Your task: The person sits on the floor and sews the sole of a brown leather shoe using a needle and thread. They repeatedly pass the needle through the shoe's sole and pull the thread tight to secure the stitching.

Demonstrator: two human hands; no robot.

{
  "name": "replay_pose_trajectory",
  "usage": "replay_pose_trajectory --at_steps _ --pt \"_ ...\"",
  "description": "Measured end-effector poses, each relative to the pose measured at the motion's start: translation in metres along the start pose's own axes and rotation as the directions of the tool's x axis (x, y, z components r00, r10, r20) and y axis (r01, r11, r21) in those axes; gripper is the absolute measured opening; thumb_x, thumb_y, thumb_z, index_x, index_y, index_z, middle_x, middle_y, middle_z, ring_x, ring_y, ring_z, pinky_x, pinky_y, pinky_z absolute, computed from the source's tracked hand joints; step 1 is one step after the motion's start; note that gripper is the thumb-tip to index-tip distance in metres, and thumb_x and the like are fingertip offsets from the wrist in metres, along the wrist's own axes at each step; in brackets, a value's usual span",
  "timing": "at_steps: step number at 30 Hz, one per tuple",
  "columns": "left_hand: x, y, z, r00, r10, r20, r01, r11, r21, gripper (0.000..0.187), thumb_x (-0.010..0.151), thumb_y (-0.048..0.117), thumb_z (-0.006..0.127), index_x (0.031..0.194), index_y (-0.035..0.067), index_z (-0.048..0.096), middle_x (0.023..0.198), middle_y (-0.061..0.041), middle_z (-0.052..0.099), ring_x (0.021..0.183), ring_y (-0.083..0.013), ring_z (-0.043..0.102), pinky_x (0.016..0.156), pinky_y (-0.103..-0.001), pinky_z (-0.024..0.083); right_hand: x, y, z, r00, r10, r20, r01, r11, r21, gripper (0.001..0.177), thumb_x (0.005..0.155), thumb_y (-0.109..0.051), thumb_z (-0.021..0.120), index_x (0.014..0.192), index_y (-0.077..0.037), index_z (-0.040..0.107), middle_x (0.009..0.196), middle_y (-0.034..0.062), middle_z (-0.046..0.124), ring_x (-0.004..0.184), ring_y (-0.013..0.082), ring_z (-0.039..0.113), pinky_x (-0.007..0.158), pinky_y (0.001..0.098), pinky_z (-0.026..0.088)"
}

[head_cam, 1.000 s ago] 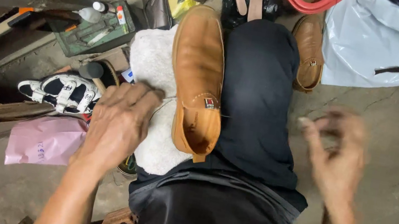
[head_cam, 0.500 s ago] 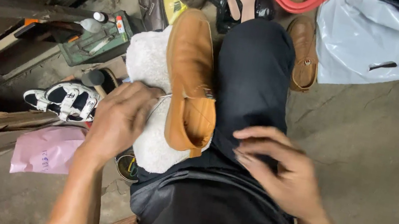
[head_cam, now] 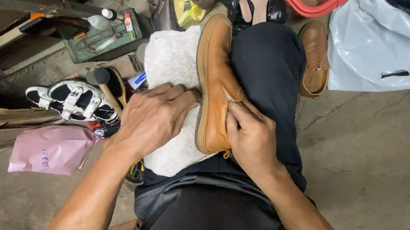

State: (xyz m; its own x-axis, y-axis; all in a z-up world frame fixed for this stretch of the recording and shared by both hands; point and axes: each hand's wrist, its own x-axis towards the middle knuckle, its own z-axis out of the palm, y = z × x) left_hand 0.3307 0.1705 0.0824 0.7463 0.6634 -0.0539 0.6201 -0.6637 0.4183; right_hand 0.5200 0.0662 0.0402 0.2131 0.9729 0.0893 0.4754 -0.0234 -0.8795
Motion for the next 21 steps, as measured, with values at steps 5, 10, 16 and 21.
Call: replay_pose_trajectory --at_steps 5,10,16,21 --pt "0.005 -0.005 0.002 1.0 0.03 0.01 -0.03 0.999 0.043 0.028 0.109 0.027 0.047 0.086 0.019 0.061 0.07 -0.002 0.059 0.074 -0.0232 0.065 0.06 -0.033 0.053 0.019 -0.008 -0.003 0.992 0.051 0.113 -0.042 0.996 -0.081 0.018 0.085 0.011 0.066 0.071 0.002 0.06 0.059 0.0181 0.062 0.056 0.0379 0.066 0.046 0.04 0.048" --pt "0.001 -0.006 0.006 0.997 0.0 0.076 -0.006 0.997 0.073 0.028 0.109 0.025 0.044 0.09 0.018 0.062 0.068 -0.002 0.06 0.073 -0.0231 0.065 0.059 -0.033 0.053 0.022 -0.016 -0.013 0.966 0.133 0.223 -0.114 0.989 -0.098 0.006 0.088 0.006 0.065 0.086 0.0 0.067 0.069 0.0189 0.071 0.07 0.0382 0.073 0.057 0.0424 0.057" --pt "0.002 0.001 -0.018 0.963 -0.189 0.19 0.196 0.98 -0.02 0.04 0.103 0.051 0.056 0.095 0.014 0.07 0.063 -0.01 0.068 0.062 -0.0282 0.069 0.057 -0.039 0.053 0.01 -0.015 -0.018 0.984 0.11 0.141 -0.116 0.993 0.035 0.02 0.093 0.007 0.065 0.112 0.012 0.069 0.092 0.0286 0.075 0.091 0.0444 0.074 0.07 0.0482 0.06" --pt "-0.039 -0.026 -0.048 0.878 -0.44 0.19 0.405 0.893 0.196 0.073 0.086 0.082 0.064 0.078 0.01 0.074 0.057 -0.013 0.069 0.056 -0.0307 0.07 0.054 -0.037 0.049 0.008 -0.014 -0.022 0.983 0.151 0.103 -0.16 0.984 0.084 0.02 0.094 0.002 0.069 0.113 0.005 0.073 0.092 0.0229 0.078 0.079 0.0351 0.076 0.065 0.0409 0.06"
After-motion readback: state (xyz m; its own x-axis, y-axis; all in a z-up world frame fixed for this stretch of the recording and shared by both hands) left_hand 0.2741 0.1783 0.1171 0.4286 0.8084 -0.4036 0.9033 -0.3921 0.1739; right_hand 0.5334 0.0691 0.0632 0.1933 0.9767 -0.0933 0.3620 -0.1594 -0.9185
